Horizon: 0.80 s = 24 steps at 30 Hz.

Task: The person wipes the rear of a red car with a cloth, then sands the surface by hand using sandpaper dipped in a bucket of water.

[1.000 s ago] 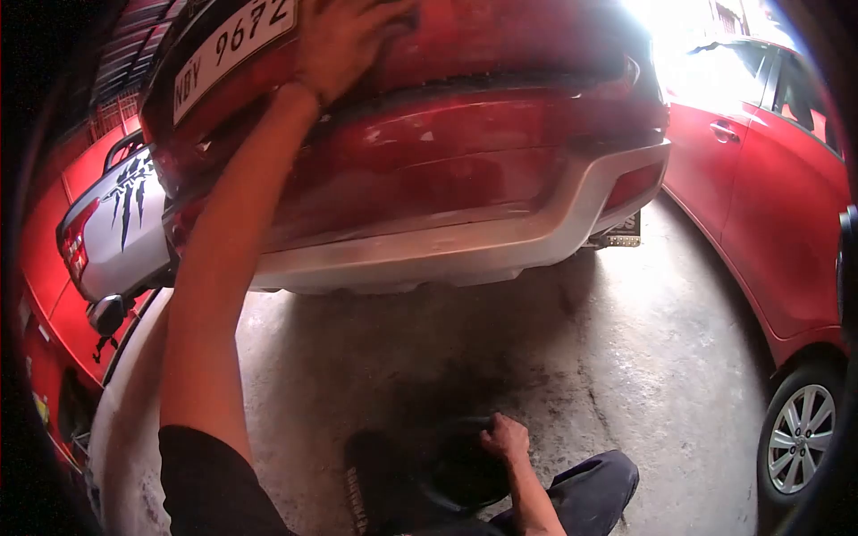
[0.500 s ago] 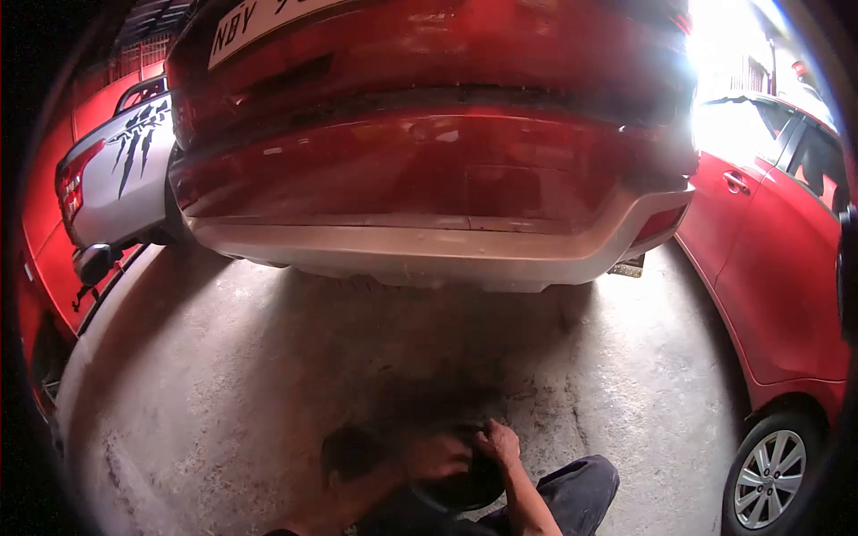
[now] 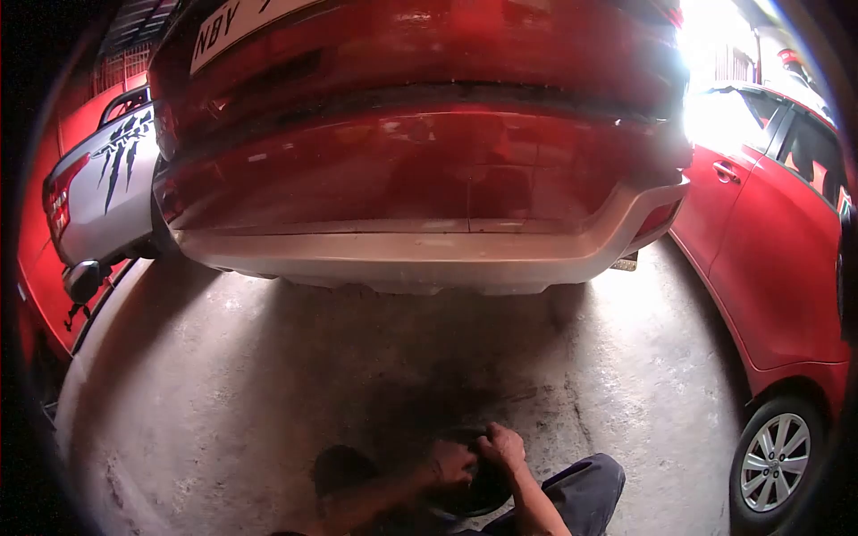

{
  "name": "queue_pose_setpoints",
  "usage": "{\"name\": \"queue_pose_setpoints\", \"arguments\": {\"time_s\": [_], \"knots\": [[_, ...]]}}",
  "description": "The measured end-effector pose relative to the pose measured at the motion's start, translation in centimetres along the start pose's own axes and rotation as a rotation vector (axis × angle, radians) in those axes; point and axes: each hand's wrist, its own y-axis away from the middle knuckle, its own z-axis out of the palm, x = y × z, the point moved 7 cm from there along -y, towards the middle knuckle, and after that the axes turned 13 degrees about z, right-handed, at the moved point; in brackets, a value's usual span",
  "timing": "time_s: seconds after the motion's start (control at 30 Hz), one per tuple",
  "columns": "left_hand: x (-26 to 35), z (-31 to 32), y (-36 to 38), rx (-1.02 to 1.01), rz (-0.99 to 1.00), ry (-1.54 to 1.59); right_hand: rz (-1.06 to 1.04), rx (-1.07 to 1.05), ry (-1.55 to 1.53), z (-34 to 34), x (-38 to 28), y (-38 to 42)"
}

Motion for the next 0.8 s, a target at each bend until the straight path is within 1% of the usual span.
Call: {"name": "queue_pose_setpoints", "arguments": {"time_s": [0.07,0.1,0.13,0.17,0.2,0.23,0.3,0.33,0.4,0.43,0.47,0.57,0.63,0.7,0.8], "knots": [[1.8,-9.8,3.4,0.468,0.28,-0.031,0.007,-0.003,0.016,0.6,0.7,-0.2],[3.7,-16.8,5.0,0.476,0.326,0.018,-0.006,0.01,0.001,0.7,0.6,-0.1],[5.2,-22.5,6.4,0.649,0.432,-0.108,-0.018,0.025,-0.011,0.3,0.3,0.0],[8.4,-29.7,9.0,0.76,0.475,-0.351,-0.03,0.041,-0.024,0.1,0.1,0.1],[13.1,-37.0,12.1,0.912,0.521,-0.702,-0.018,0.028,-0.021,0.3,0.3,0.1],[16.0,-43.2,13.2,0.986,0.587,-0.622,-0.005,0.018,-0.02,0.6,0.7,-0.2],[19.3,-52.2,14.6,1.147,0.558,-1.034,0.005,0.015,-0.008,0.7,0.9,-0.5],[19.9,-56.0,14.3,1.205,0.392,-1.02,0.002,0.021,0.004,0.8,1.0,-0.7],[22.9,-61.4,14.7,1.301,0.376,-1.378,-0.019,0.031,0.014,0.8,0.8,-0.4],[22.2,-64.2,14.0,1.286,0.39,-1.45,-0.037,0.036,0.013,0.3,0.5,0.0],[21.4,-66.0,13.4,1.269,0.404,-1.522,-0.056,0.042,0.012,0.2,0.3,0.3],[17.8,-65.5,15.1,1.173,0.511,-1.75,-0.018,0.027,0.046,2.6,2.6,-2.1],[14.9,-64.3,18.2,1.179,0.523,-1.691,-0.041,0.052,0.046,2.6,2.7,-2.3],[12.5,-64.2,21.6,1.168,0.479,-1.548,-0.035,0.05,0.032,2.3,2.3,-2.0],[12.9,-64.2,21.4,1.19,0.458,-1.553,0.024,0.014,0.009,2.1,1.9,-1.5]]}}
